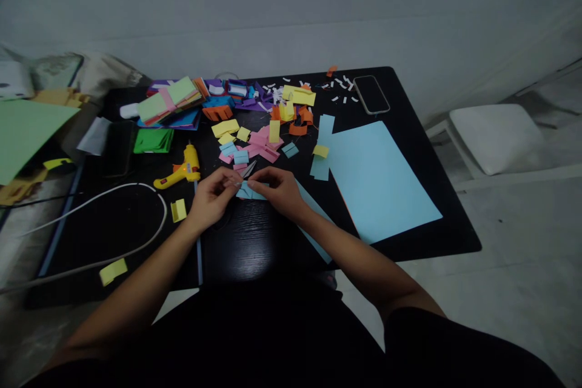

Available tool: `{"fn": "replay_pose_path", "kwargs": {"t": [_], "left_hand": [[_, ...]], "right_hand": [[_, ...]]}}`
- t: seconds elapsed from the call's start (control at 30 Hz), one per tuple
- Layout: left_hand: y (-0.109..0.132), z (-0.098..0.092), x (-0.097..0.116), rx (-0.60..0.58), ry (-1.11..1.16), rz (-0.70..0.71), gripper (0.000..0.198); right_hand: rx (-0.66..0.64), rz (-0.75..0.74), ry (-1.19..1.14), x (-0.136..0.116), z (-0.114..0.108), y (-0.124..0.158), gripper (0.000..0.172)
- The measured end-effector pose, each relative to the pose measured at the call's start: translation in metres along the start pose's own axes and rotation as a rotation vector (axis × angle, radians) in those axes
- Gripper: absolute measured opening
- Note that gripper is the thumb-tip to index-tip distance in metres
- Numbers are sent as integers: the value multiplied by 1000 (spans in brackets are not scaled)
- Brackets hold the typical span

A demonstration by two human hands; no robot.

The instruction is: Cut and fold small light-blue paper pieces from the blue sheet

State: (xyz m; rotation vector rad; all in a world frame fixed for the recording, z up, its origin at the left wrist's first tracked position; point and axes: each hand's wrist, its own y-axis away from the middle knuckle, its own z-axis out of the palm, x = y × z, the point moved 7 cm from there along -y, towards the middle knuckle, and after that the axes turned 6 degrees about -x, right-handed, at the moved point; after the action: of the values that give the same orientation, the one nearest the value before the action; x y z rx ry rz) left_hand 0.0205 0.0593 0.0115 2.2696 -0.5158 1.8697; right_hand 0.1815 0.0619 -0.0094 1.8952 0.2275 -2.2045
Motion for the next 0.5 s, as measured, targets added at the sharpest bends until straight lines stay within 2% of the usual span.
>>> {"fn": "replay_pose_path", "kwargs": {"t": [0.1, 0.23, 0.4, 0.5], "left_hand": [[1, -1, 1, 3, 12, 20, 5], [1, 2, 0, -31, 137, 21, 17], [1, 1, -11, 5, -2, -69, 22], [1, 0, -12, 8, -19, -76, 22]], "right_hand": [[4, 11, -12, 3, 1, -1, 28], [8, -16, 14, 3, 0, 0, 26], [32, -63, 83, 2, 0, 2, 25], [37, -83, 101, 1, -1, 2, 28]]}}
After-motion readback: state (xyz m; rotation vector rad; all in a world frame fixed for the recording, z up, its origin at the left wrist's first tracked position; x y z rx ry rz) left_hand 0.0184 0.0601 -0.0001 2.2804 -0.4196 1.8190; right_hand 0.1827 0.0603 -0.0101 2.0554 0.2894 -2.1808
